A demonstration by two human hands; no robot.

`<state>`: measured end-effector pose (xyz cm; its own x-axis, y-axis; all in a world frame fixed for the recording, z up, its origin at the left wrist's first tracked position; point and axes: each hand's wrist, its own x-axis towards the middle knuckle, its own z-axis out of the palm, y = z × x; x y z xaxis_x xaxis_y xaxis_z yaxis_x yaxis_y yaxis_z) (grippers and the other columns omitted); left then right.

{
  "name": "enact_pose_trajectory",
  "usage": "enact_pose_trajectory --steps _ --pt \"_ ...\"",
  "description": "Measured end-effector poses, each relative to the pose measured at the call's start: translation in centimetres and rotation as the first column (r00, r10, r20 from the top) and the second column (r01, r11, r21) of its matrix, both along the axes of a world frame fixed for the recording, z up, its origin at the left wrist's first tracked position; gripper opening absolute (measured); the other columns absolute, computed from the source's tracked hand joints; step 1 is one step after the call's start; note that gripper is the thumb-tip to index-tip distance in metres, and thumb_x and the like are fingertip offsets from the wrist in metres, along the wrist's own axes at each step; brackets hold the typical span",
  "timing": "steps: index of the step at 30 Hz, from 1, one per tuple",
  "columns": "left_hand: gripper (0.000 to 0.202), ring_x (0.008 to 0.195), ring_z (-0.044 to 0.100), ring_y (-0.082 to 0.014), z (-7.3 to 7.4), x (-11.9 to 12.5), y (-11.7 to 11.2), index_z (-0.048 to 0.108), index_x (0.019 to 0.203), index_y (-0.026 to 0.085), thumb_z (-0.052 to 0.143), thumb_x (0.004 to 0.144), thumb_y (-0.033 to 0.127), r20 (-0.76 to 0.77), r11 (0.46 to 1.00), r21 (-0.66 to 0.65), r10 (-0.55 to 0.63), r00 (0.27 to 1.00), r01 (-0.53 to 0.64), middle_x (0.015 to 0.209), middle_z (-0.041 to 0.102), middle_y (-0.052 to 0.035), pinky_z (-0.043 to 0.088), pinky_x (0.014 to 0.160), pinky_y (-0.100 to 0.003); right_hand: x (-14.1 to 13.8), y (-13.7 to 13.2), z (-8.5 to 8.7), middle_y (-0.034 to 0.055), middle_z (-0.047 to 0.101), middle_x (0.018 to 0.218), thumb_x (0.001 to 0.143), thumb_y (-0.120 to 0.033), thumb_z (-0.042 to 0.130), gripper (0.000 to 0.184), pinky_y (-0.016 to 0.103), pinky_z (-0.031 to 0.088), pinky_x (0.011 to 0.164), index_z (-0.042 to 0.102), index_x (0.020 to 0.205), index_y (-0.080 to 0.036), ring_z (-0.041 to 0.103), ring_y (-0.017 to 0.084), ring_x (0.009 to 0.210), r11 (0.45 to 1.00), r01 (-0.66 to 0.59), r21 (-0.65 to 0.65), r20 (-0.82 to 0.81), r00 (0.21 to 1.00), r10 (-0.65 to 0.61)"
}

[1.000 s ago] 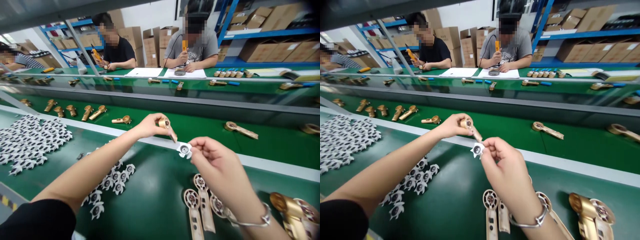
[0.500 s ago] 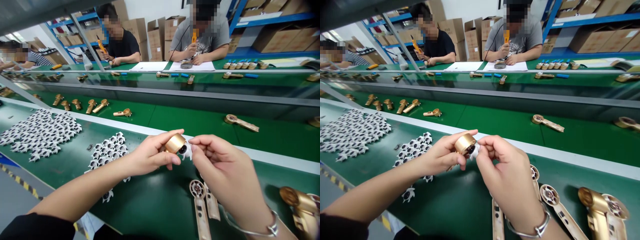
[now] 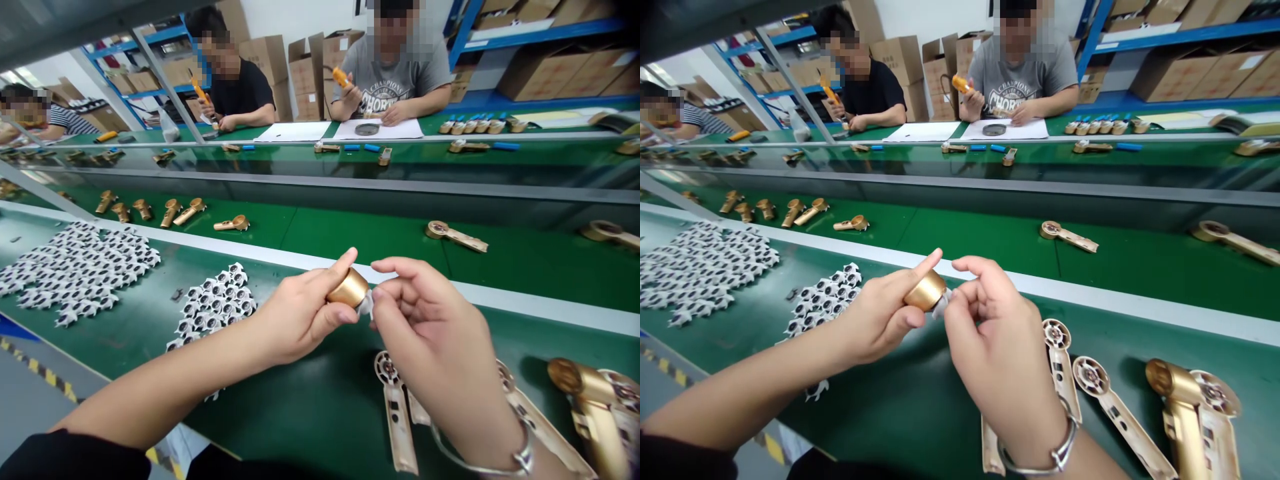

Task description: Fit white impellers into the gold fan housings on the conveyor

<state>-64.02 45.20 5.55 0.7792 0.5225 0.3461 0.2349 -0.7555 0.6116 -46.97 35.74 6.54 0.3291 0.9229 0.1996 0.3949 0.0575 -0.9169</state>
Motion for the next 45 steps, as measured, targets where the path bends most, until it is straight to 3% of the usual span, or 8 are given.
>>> enact_pose_trajectory --steps 10,14,20,25,30,33,40,45 --pt "0.076 0.106 0.067 -0.0209 -0.7 0.3 3.1 0.027 0.157 0.018 0.024 0.099 0.066 -0.347 0.976 0.217 0.074 0.935 0.003 0.118 0.069 -0.0106 0.053 0.089 -0.028 1.2 2.2 -1.0 0.0003 0.066 0.073 0.092 -0.04 0.056 0.032 0.03 0.056 0.064 0.05 0.116 -0.02 0.066 0.015 0.064 0.901 -0.335 -0.276 -0.653 0.753 0.08" --pt "0.06 0.117 0.063 -0.0315 -2.2 1.7 10.2 0.039 0.149 0.016 0.034 0.102 0.053 -0.478 0.895 0.317 0.437 0.762 -0.314 0.13 0.064 -0.0167 0.05 0.096 -0.04 4.9 -0.1 -2.6 0.0134 0.067 0.116 0.095 -0.05 0.052 0.039 0.047 0.052 0.096 0.057 0.12 -0.021 0.066 0.027 0.107 0.978 -0.019 -0.209 0.111 0.993 0.043" --pt "0.045 0.12 0.058 -0.0307 -4.2 2.4 17.4 0.055 0.132 0.015 0.059 0.096 0.041 -0.544 0.793 0.35 0.605 0.581 -0.498 0.133 0.058 -0.0147 0.048 0.1 -0.054 16.9 -11.7 -8.3 0.0266 0.036 0.154 0.088 -0.06 0.057 0.067 0.059 0.035 0.11 0.052 0.142 -0.02 0.036 0.046 0.142 0.916 0.368 -0.158 0.816 0.572 -0.089" --pt "0.063 0.142 0.037 -0.0372 -2.0 1.3 10.9 0.035 0.152 0.018 0.053 0.097 0.045 -0.536 0.842 0.367 0.539 0.65 -0.396 0.156 0.036 -0.0194 0.033 0.114 -0.056 19.5 -17.0 -12.8 0.0193 0.017 0.165 0.081 -0.06 0.065 0.093 0.061 0.036 0.111 0.027 0.158 -0.026 0.027 0.046 0.147 0.907 0.31 -0.285 0.694 0.719 -0.028" --pt "0.069 0.073 0.072 -0.0338 -1.3 -1.5 -3.0 0.066 0.123 0.025 0.044 0.085 0.078 -0.745 0.984 0.067 0.159 0.647 -0.165 0.091 0.075 -0.011 0.055 0.065 -0.043 14.1 -14.1 -12.8 0.0172 0.018 0.165 0.077 -0.07 0.065 0.102 0.062 0.039 0.11 0.025 0.158 -0.022 0.03 0.045 0.146 0.922 0.259 -0.287 0.732 0.681 0.037" --pt "0.073 0.081 0.073 -0.0369 -2.4 -2.4 -8.0 0.065 0.118 0.023 0.044 0.081 0.082 -0.768 0.957 -0.179 0.009 0.64 -0.229 0.094 0.074 -0.0126 0.056 0.068 -0.045 10.1 -11.7 -12.6 0.0173 0.021 0.164 0.08 -0.07 0.062 0.098 0.064 0.035 0.112 0.026 0.157 -0.021 0.027 0.045 0.147 0.938 0.246 -0.242 0.739 0.674 0.014" --pt "0.066 0.087 0.071 -0.0395 -5.4 -3.1 -9.0 0.057 0.12 0.017 0.066 0.077 0.066 -0.738 0.799 -0.255 0.202 0.643 -0.544 0.097 0.072 -0.0155 0.055 0.073 -0.047 3.0 -9.4 -12.9 0.0204 0.022 0.163 0.09 -0.058 0.052 0.085 0.071 0.028 0.111 0.02 0.158 -0.019 0.017 0.047 0.149 0.951 0.146 -0.273 0.72 0.686 0.101" --pt "0.051 0.093 0.07 -0.0338 -6.2 -5.3 -8.8 0.053 0.129 0.019 0.06 0.078 0.023 -0.648 0.791 -0.263 0.279 0.709 -0.552 0.106 0.07 -0.0132 0.054 0.078 -0.043 1.3 -4.2 -9.0 0.0218 0.046 0.145 0.094 -0.049 0.051 0.049 0.067 0.037 0.104 0.057 0.131 -0.018 0.04 0.046 0.136 0.988 0.043 -0.152 0.74 0.667 0.085"
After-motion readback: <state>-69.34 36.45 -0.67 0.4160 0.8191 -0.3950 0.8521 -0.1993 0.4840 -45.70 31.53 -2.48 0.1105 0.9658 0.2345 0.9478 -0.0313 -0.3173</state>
